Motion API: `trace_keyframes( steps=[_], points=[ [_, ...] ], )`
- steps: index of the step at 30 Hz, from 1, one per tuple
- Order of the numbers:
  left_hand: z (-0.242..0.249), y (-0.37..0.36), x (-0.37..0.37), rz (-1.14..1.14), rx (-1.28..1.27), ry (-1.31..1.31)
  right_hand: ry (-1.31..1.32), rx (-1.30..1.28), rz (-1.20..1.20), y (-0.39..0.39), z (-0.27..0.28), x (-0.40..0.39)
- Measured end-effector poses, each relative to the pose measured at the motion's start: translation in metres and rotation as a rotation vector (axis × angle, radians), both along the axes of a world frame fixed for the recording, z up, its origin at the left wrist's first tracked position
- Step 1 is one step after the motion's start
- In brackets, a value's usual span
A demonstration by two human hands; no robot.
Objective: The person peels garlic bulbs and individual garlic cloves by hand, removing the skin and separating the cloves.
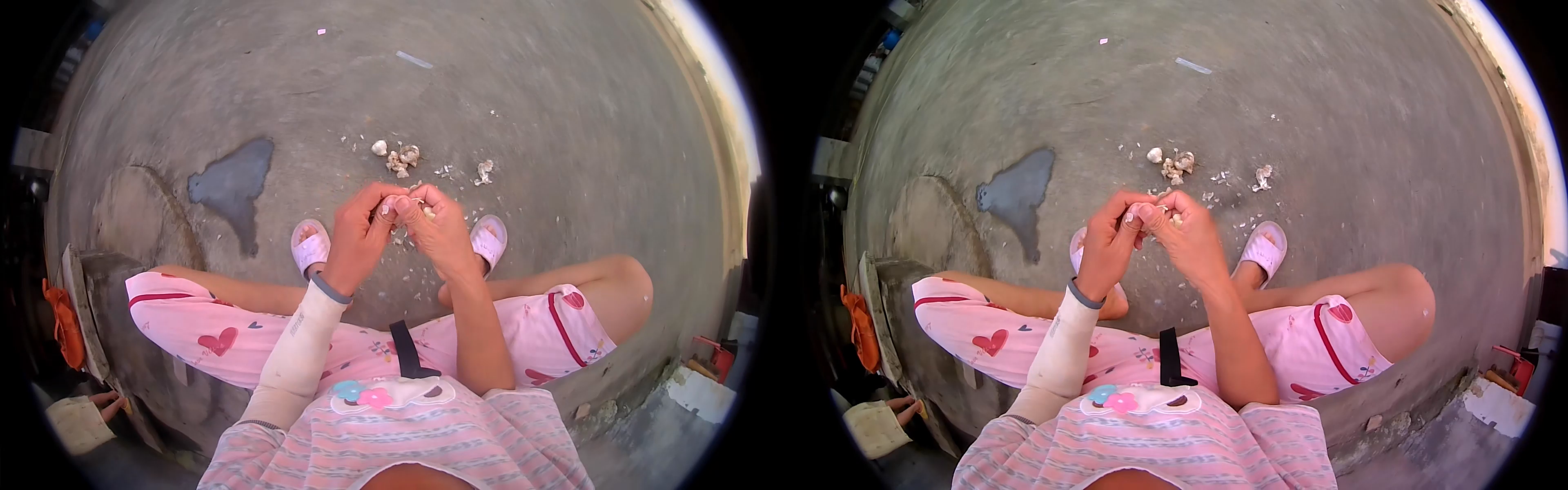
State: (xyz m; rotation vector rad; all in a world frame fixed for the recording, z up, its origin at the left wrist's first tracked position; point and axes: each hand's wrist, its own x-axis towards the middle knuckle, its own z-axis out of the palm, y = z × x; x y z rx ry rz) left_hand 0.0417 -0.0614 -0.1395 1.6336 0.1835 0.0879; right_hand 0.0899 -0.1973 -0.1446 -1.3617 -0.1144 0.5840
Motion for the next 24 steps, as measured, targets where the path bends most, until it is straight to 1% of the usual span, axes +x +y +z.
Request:
trace_keyframes(
  steps=[1,4,7,10,13,16,19,22,24],
  points=[
    [0.001,-0.002,-0.001,-0.003,-0.046,-0.002,0.057,0.052,0.01,0.0,0.001,-0.001],
    [0.0,-0.006,-0.003,0.067,-0.284,0.007,0.016,0.03,-0.002,0.0,0.002,-0.002],
    [0.006,0.005,0.0,0.105,-0.604,0.102,0.22,0.259,0.01,0.0,0.006,-0.004],
    [0.021,0.005,0.007,0.268,-0.713,0.178,0.376,0.416,-0.041,-0.004,0.013,0.0],
    [0.022,0.013,0.0,0.133,-0.493,0.204,0.328,0.333,-0.054,-0.004,0.017,0.0],
    [0.028,0.01,-0.007,-0.045,-0.068,0.059,0.232,0.257,-0.013,-0.002,0.013,-0.004],
    [0.028,0.004,-0.009,0.042,0.064,-0.03,0.189,0.239,-0.036,0.003,0.014,-0.008],
    [0.022,0.007,-0.008,0.11,0.064,-0.077,0.077,0.097,0.047,-0.002,0.032,-0.007],
    [0.031,0.008,-0.009,0.136,-0.086,0.03,0.137,0.17,0.045,-0.007,0.029,-0.006]
  ],
)
